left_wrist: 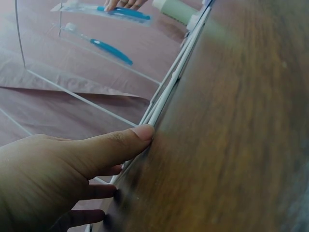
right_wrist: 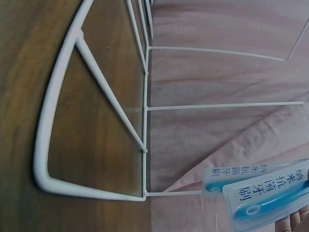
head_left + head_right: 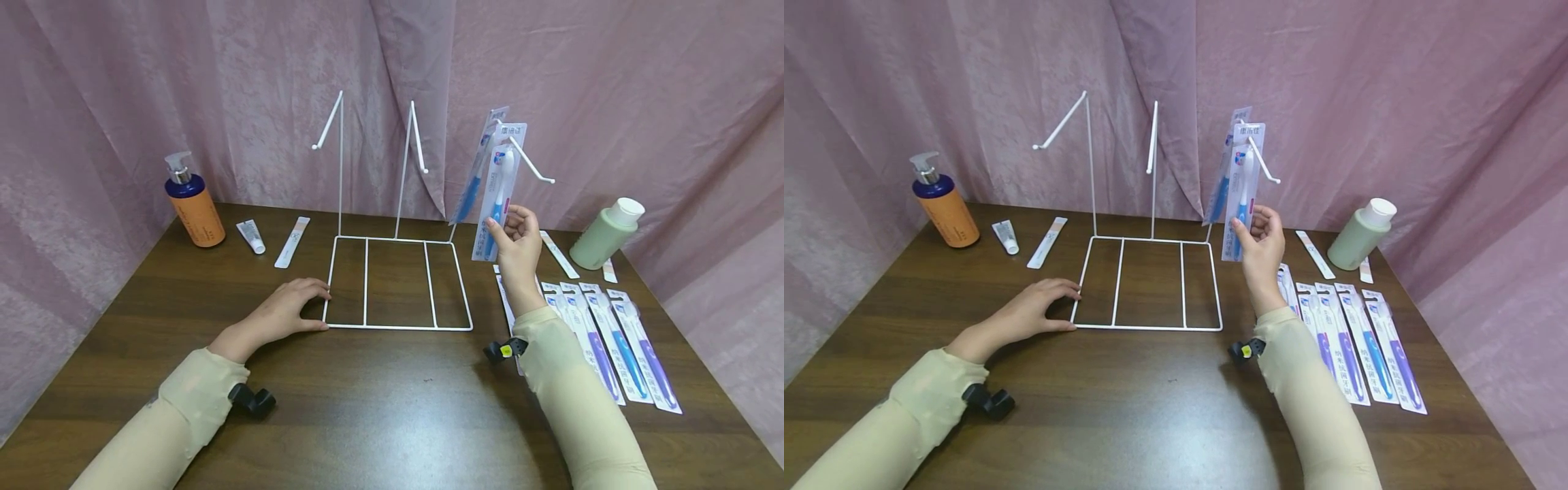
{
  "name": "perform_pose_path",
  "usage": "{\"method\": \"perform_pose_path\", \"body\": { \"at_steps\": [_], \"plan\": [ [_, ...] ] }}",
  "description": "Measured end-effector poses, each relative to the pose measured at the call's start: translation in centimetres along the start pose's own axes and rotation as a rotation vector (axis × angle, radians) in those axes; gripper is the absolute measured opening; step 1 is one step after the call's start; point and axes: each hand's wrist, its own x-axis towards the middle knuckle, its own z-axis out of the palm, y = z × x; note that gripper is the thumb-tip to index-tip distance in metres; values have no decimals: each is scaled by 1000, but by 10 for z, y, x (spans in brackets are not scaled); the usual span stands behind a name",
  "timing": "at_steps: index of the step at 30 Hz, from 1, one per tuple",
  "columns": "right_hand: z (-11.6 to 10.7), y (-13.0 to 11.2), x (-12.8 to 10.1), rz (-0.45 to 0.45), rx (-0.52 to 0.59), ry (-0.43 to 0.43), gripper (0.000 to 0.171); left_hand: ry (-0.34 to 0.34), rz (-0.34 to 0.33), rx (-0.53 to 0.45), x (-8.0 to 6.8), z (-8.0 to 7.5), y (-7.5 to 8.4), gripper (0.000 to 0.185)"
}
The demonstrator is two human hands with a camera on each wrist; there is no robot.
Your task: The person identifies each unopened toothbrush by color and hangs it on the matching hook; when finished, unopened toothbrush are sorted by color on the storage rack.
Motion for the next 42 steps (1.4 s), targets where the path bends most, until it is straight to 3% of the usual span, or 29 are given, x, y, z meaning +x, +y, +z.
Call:
{"method": "perform_pose_path", "body": {
  "at_steps": [7, 19, 30, 42],
  "plan": [
    [12, 8, 12, -4, 56, 25, 35, 10, 8, -4, -1, 0, 0, 47],
    [18, 17, 28, 17, 0, 3, 26, -17, -12, -9, 0, 0, 2, 48],
    [15, -21, 21, 69, -129, -97, 36, -17, -18, -8, -1, 0, 1, 48],
    [4, -19, 30, 36, -164, -152, 36, -19, -20, 0, 0, -1, 2, 49]
  ]
}}
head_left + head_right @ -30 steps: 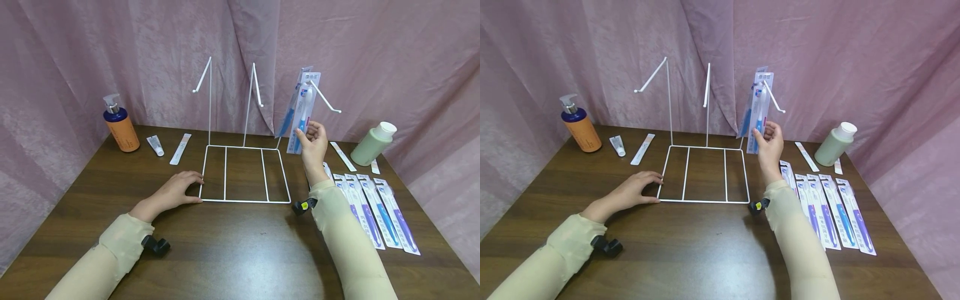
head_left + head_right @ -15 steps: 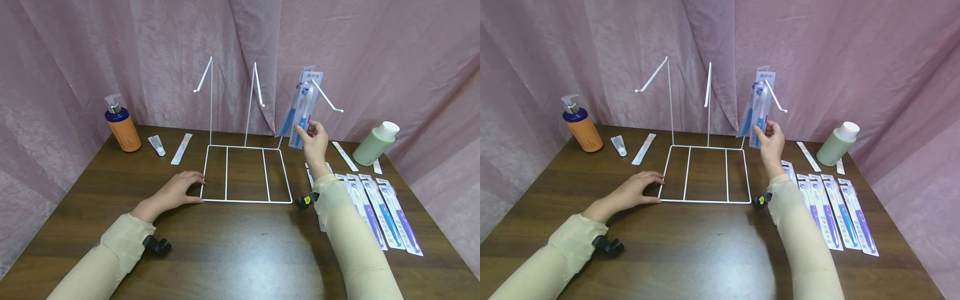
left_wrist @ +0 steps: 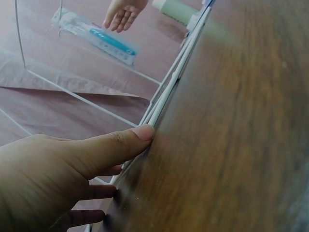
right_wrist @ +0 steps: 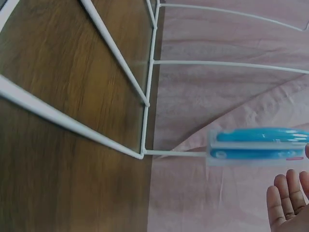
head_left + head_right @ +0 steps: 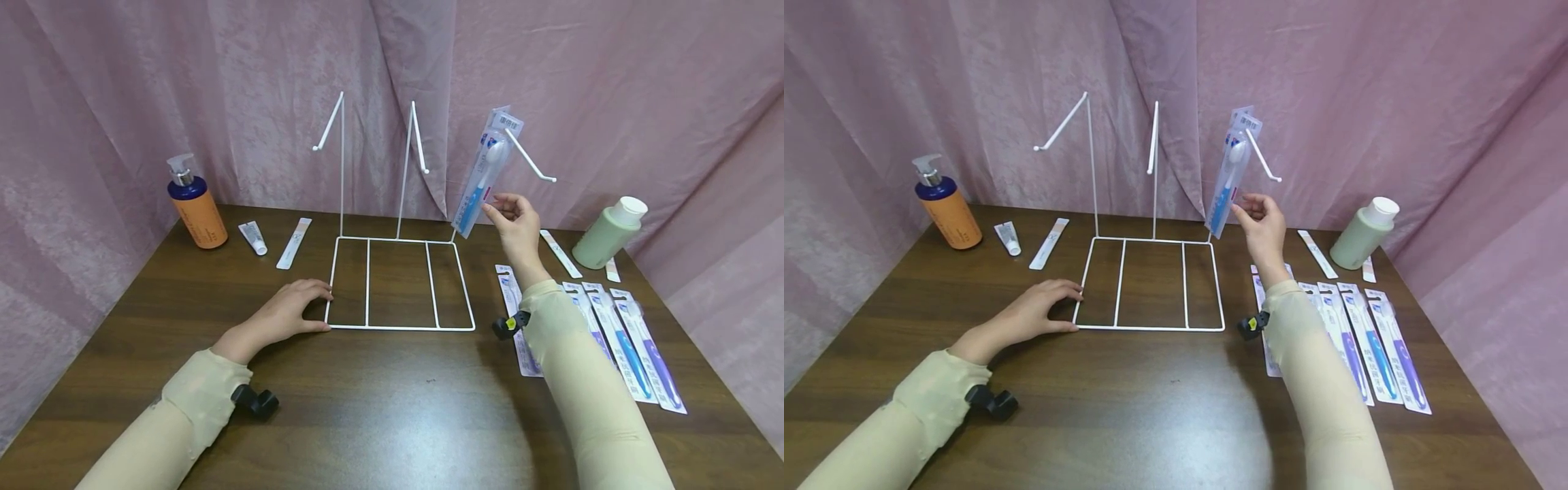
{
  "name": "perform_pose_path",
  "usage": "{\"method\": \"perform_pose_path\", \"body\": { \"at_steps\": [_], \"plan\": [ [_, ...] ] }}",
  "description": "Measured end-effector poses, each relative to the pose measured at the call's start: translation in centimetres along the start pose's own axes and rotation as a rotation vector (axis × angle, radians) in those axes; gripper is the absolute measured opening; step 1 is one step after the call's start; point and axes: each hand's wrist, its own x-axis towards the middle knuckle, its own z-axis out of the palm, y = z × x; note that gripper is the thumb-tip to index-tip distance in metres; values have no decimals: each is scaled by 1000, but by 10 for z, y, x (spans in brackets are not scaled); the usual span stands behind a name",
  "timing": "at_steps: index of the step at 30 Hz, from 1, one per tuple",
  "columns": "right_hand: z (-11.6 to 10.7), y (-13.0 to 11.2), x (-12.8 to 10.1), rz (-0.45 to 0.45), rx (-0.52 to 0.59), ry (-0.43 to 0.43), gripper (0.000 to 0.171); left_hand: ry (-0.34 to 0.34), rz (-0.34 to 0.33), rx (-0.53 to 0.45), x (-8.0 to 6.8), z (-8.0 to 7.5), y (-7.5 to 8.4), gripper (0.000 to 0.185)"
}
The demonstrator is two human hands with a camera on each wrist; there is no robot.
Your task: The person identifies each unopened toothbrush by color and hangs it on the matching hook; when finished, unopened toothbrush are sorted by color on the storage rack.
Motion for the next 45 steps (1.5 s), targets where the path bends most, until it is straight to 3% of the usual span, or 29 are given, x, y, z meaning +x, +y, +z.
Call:
{"method": "perform_pose_path", "body": {
  "at_steps": [7, 16, 23, 31, 45],
  "plan": [
    [-19, 20, 10, -29, -110, -46, 40, 10, 8, 5, -1, 1, -2, 49],
    [-49, 9, 5, -39, -235, -117, 33, -2, -2, -1, 0, 0, -2, 49],
    [-70, 5, -1, -67, -298, -121, 31, -2, -4, -1, 1, 0, -2, 49],
    [-102, 4, -7, -140, -352, -174, 27, -3, -7, -1, 1, 1, -2, 49],
    [-164, -7, -24, -86, -499, -232, 23, 0, 9, -3, 1, -1, -1, 49]
  ]
}}
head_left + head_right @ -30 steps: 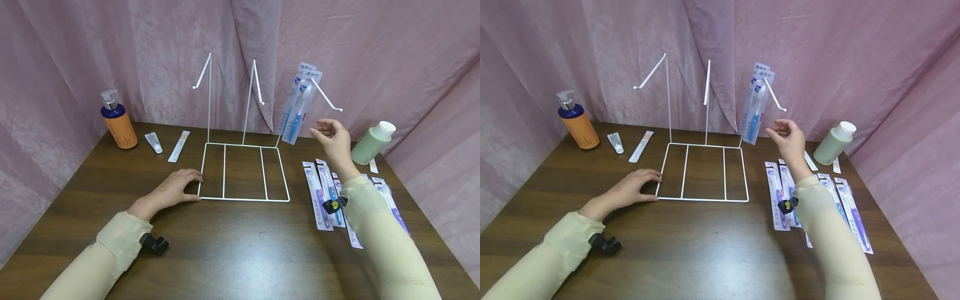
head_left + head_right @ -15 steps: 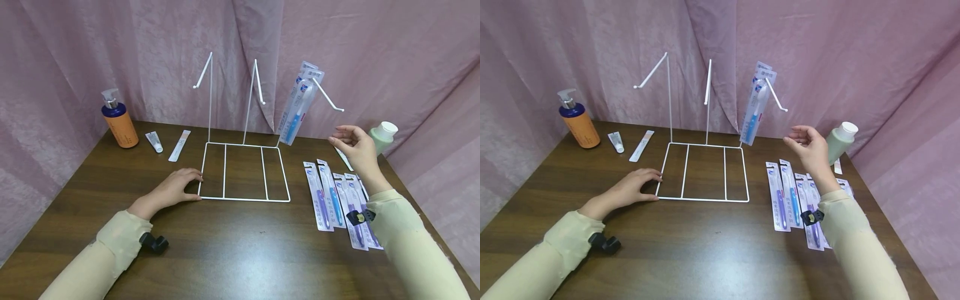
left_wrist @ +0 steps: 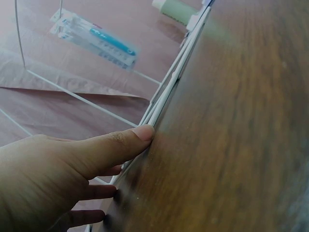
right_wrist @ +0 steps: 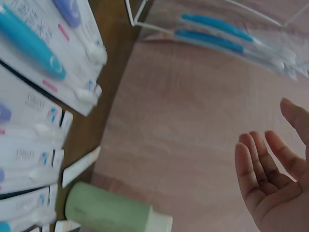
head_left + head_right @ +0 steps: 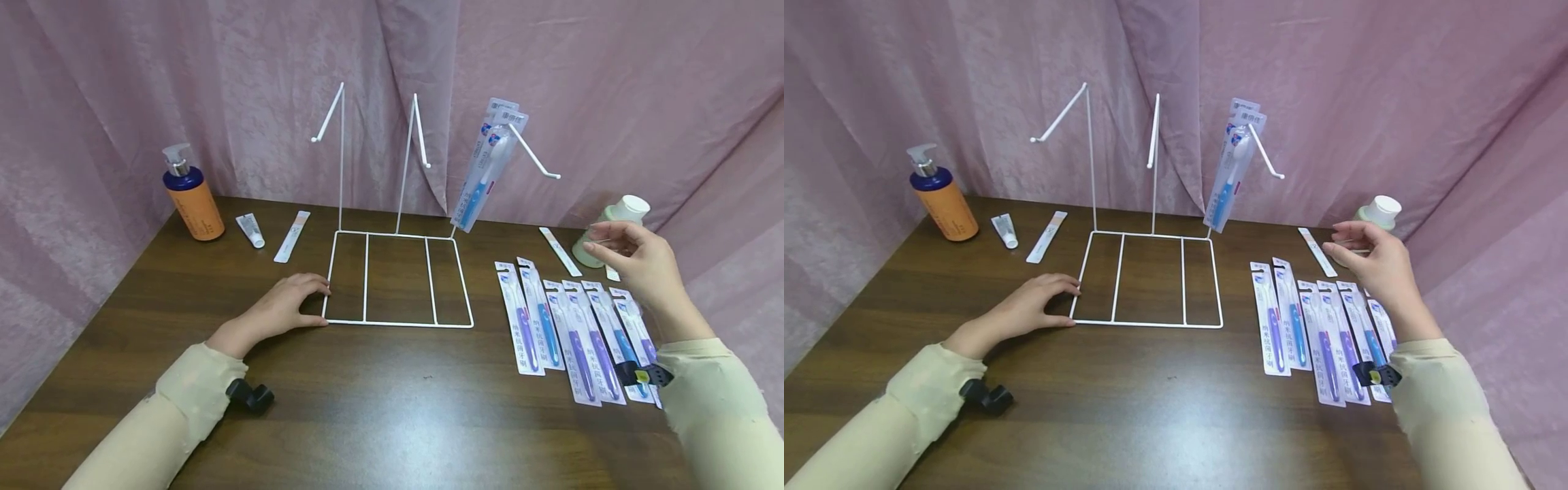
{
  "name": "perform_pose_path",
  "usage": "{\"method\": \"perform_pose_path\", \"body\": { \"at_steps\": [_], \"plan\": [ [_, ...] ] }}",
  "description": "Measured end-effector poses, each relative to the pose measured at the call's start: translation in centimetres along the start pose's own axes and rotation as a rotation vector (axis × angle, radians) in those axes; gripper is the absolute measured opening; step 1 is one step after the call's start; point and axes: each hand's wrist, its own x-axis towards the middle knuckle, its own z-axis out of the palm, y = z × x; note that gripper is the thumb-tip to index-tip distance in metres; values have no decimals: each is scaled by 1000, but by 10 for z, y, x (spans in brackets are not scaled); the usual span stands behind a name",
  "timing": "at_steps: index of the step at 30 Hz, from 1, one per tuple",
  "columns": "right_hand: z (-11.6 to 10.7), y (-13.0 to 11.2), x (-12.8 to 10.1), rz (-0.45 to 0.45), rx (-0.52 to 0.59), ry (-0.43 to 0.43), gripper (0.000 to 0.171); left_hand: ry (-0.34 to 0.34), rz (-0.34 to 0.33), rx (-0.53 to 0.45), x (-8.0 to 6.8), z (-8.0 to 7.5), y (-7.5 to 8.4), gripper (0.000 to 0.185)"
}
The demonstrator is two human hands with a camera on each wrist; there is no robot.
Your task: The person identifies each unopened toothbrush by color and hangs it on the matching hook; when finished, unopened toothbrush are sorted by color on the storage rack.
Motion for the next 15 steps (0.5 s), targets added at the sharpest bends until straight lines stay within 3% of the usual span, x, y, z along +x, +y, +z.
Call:
{"method": "perform_pose_path", "body": {
  "at_steps": [15],
  "plan": [
    [-37, 27, -36, 39, -72, -26, 26, -3, -11, -2, 0, 1, 0, 50]
  ]
}}
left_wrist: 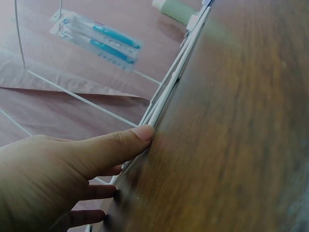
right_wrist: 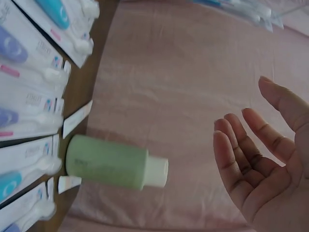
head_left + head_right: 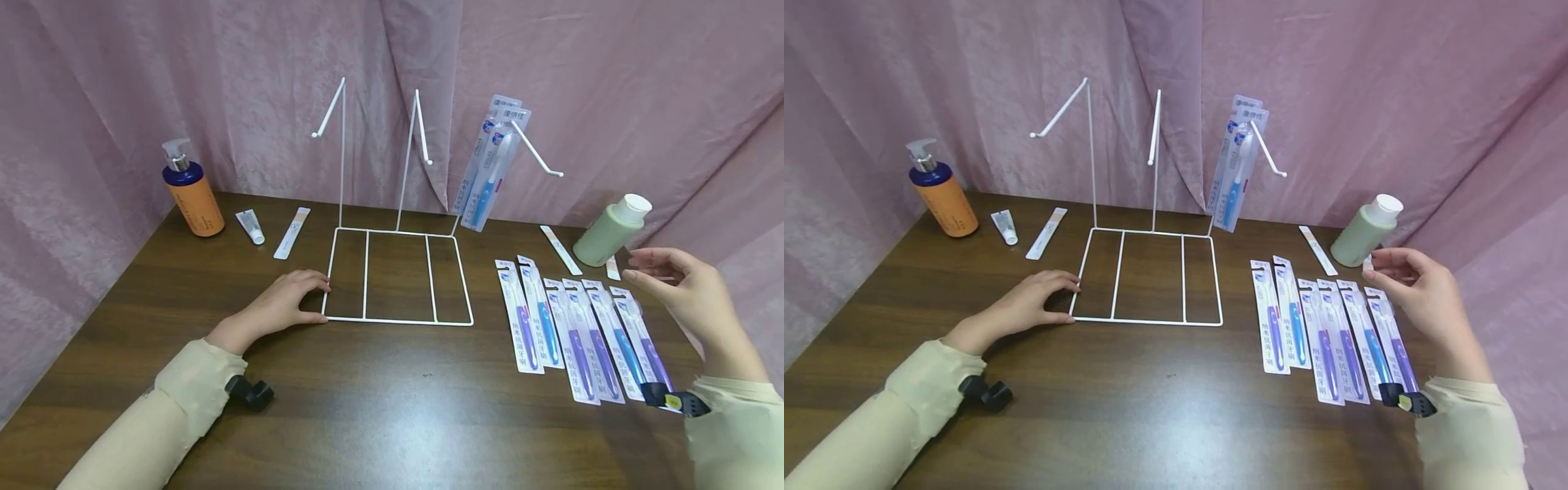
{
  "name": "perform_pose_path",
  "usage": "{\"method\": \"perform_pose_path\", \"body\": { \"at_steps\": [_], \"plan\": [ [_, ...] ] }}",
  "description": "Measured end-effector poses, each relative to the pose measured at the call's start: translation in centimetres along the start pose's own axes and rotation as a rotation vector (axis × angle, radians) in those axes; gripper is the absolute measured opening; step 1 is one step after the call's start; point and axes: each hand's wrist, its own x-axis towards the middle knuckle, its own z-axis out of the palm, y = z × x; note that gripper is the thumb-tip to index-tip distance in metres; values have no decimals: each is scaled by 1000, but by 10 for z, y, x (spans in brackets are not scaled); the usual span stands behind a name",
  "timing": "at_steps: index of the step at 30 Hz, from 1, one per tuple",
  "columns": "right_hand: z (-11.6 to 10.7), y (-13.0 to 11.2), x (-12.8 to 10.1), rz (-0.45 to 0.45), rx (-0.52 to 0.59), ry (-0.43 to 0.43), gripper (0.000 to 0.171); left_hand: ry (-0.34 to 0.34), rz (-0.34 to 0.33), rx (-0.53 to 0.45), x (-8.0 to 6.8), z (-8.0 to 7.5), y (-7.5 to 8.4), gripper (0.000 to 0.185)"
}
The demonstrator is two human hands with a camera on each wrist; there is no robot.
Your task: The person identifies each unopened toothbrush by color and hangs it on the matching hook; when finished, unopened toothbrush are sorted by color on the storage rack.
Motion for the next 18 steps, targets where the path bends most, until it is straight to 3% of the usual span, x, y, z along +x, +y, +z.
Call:
{"method": "perform_pose_path", "body": {
  "at_steps": [6, 18],
  "plan": [
    [-9, 20, -12, 18, -47, -21, 21, 5, 0, 3, -1, 0, -2, 50],
    [-8, 63, -41, 102, -50, -23, 31, -10, -8, 0, 0, 0, -1, 50]
  ]
}}
